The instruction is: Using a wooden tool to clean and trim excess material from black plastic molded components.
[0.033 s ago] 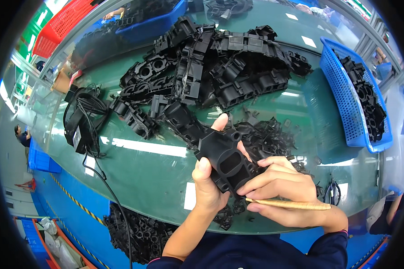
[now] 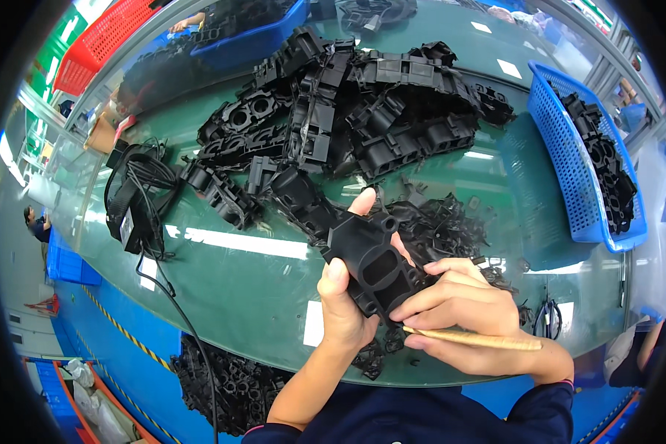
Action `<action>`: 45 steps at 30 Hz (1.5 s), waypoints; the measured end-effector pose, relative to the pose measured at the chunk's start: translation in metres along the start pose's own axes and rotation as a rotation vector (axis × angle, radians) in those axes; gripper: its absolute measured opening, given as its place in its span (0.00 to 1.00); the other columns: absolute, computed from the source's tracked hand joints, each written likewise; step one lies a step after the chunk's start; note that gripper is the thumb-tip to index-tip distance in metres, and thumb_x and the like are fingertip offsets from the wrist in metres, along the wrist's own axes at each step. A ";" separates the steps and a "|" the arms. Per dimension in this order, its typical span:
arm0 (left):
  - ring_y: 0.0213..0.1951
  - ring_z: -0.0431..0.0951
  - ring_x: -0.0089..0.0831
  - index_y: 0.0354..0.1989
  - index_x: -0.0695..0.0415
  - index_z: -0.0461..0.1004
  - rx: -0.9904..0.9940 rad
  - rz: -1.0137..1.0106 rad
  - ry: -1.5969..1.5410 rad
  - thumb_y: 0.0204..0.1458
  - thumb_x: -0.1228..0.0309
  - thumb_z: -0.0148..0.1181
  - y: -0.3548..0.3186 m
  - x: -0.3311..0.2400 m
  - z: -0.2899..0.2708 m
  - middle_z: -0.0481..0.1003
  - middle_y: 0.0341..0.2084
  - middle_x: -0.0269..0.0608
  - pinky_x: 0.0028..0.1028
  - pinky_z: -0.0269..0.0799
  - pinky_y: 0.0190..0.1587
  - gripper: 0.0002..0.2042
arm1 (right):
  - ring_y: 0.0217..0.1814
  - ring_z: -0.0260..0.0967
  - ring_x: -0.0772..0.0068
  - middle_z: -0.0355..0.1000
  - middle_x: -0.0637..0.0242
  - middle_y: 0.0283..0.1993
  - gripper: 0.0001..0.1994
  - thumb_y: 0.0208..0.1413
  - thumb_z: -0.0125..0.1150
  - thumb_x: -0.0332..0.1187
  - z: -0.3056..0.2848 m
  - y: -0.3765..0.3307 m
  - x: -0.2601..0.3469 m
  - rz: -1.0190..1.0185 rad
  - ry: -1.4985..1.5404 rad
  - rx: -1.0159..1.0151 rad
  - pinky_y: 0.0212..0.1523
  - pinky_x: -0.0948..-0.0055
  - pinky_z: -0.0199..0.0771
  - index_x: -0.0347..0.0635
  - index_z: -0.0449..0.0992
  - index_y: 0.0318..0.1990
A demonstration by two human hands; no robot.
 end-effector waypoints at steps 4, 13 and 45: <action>0.26 0.70 0.32 0.61 0.56 0.51 -0.084 0.004 0.050 0.51 0.46 0.44 -0.002 0.000 0.000 0.67 0.30 0.42 0.31 0.68 0.29 0.34 | 0.29 0.69 0.74 0.74 0.67 0.33 0.10 0.36 0.69 0.26 0.008 -0.005 0.003 -0.136 -0.211 -0.075 0.49 0.62 0.65 0.41 0.74 0.28; 0.23 0.68 0.29 0.60 0.55 0.52 -0.009 -0.053 0.005 0.53 0.49 0.41 0.001 0.004 0.003 0.67 0.29 0.41 0.29 0.65 0.27 0.30 | 0.33 0.71 0.63 0.71 0.56 0.34 0.07 0.43 0.62 0.20 -0.027 -0.018 0.000 -0.181 -0.302 -0.476 0.51 0.55 0.67 0.34 0.71 0.32; 0.54 0.64 0.40 0.60 0.61 0.54 0.190 0.084 0.681 0.58 0.51 0.41 -0.006 0.016 0.019 0.63 0.52 0.53 0.35 0.57 0.58 0.29 | 0.36 0.72 0.62 0.72 0.53 0.37 0.22 0.47 0.63 0.37 -0.085 -0.012 -0.045 0.412 -0.040 -0.297 0.40 0.69 0.72 0.41 0.69 0.50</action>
Point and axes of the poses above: each hand's wrist, its own y-axis towards the middle knuckle, its own z-axis out of the palm, x = y × z, the point moved 6 cm from there along y, towards the middle knuckle
